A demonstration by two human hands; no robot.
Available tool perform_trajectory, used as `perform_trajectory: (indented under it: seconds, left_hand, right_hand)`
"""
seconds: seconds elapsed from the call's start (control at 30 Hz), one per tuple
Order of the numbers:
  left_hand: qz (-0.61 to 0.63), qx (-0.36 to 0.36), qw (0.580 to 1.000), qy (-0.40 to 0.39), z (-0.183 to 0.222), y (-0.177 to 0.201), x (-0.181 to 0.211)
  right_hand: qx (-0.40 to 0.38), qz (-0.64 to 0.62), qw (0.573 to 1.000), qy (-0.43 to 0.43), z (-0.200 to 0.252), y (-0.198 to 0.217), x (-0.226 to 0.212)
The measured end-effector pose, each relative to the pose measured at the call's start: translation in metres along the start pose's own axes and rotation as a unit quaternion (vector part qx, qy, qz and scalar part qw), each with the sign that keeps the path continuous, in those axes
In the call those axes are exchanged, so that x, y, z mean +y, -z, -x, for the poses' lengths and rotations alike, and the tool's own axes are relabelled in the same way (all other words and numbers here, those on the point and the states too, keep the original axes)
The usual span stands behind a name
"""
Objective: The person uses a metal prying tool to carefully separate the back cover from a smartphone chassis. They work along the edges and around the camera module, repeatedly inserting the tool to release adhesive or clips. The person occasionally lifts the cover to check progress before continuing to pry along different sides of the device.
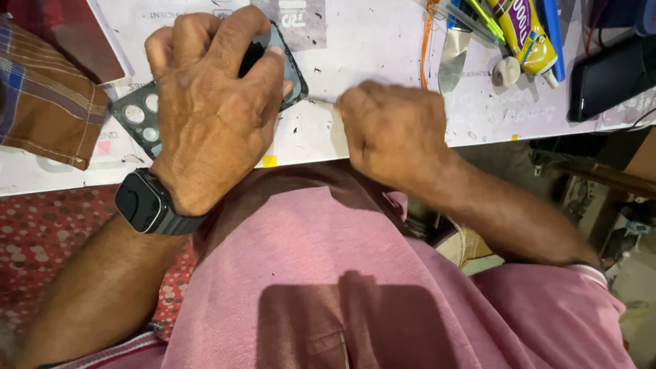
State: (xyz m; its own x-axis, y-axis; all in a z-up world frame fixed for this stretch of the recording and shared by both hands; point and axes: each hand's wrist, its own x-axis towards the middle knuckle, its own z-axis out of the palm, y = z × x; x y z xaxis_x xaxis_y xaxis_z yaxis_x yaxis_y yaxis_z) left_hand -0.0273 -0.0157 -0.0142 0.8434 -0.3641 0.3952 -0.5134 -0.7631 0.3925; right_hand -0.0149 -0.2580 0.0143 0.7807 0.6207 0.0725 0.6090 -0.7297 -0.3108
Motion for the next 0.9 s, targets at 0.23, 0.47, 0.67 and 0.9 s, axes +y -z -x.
perform_trajectory:
  seconds: [0.23,0.47,0.67,0.9]
  left_hand:
    - [-0.007,-0.007,1.0,-0.001,-0.002,0.0,-0.001]
    - [0.02,-0.023,0.999,0.014,-0.006,0.003,-0.002]
    - [0.02,-0.023,0.999,0.012,-0.008,0.004,-0.002]
    - [0.026,-0.03,0.999,0.02,-0.005,0.003,-0.004]
  right_hand:
    - [0.007,0.019,0.999,0.033,-0.009,0.0,0.008]
    - [-0.06,0.051,0.995,0.054,-0.013,0.007,0.017]
    - [-0.058,0.088,0.989,0.1,-0.018,0.008,0.023]
    - [-0.078,0.093,0.986,0.111,-0.022,0.004,0.03]
